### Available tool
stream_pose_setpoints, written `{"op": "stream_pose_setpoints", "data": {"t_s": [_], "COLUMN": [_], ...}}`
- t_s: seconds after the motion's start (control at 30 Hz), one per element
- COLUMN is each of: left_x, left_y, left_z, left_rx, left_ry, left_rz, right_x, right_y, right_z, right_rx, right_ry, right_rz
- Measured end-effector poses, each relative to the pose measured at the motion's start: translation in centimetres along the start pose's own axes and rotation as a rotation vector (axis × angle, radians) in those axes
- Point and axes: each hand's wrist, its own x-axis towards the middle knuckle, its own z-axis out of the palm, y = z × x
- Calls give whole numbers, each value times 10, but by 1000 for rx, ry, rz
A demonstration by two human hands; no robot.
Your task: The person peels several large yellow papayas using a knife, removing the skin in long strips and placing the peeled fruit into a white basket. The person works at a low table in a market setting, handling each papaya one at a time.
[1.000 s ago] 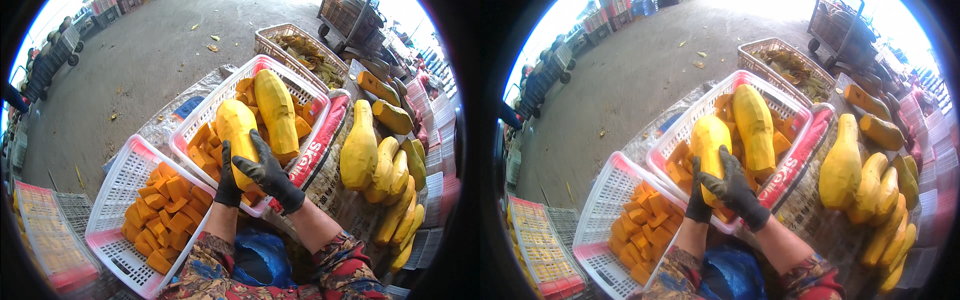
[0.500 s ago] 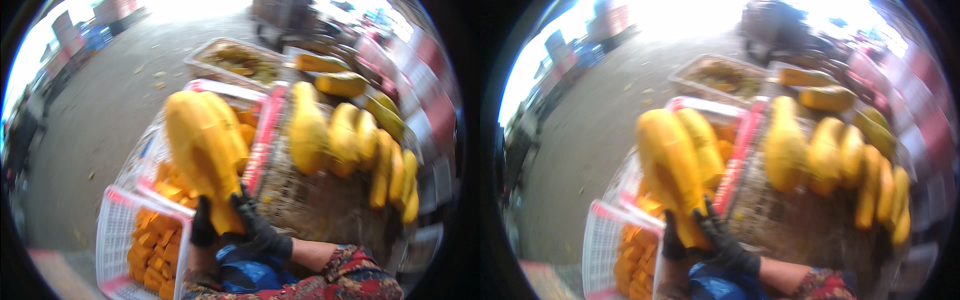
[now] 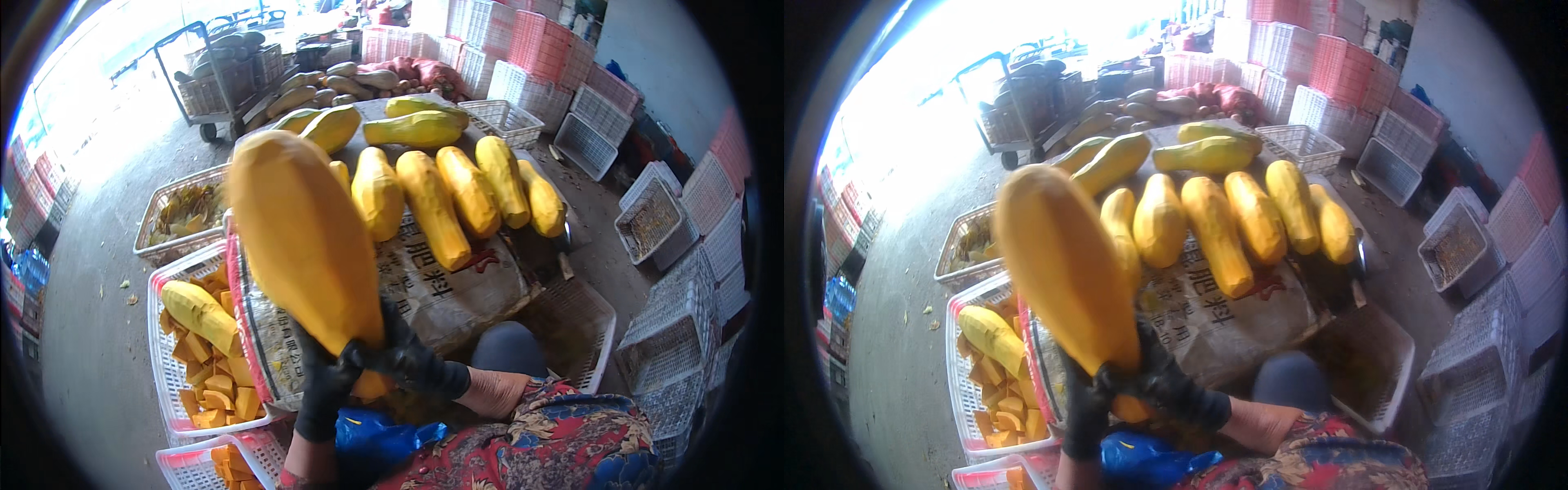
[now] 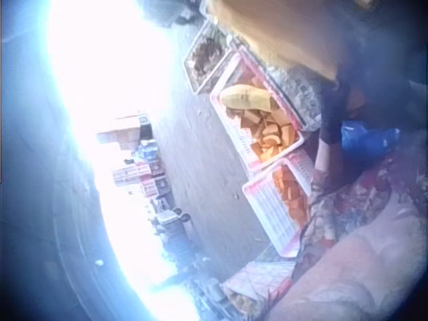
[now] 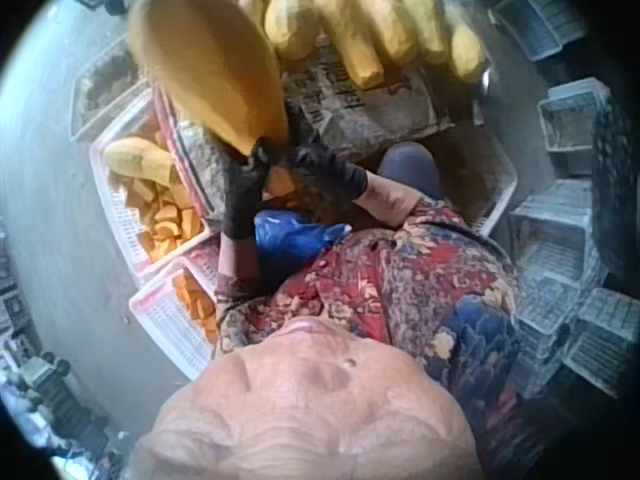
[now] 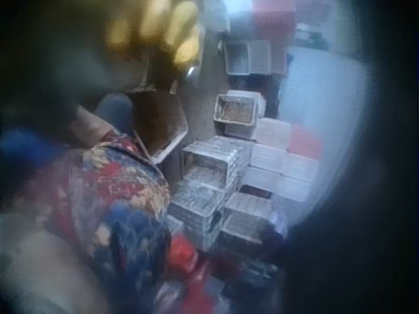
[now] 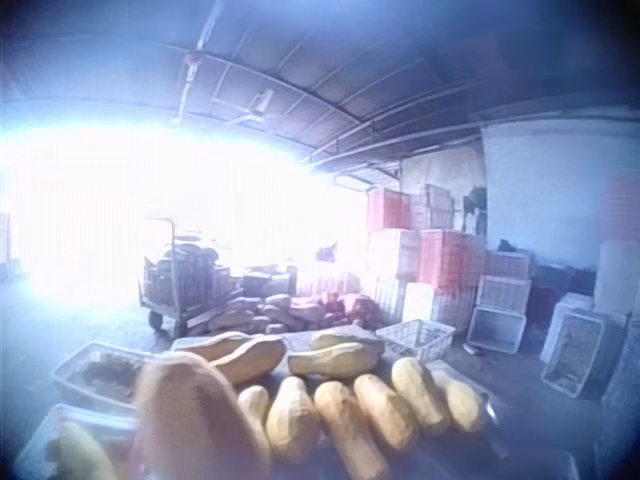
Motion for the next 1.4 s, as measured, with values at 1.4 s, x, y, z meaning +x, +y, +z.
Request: {"op": "stream_pose_setpoints", "data": {"t_s": [1.4], "left_x": [-52], "left_y": [-96], "left_z": [189], "left_rx": [47], "left_ry": [-400], "left_rz": [-84], "right_x": [-51], "right_y": [6], "right_z": [-232], "right_rx": [598], "right_ry": [235], "right_rz": [513]}}
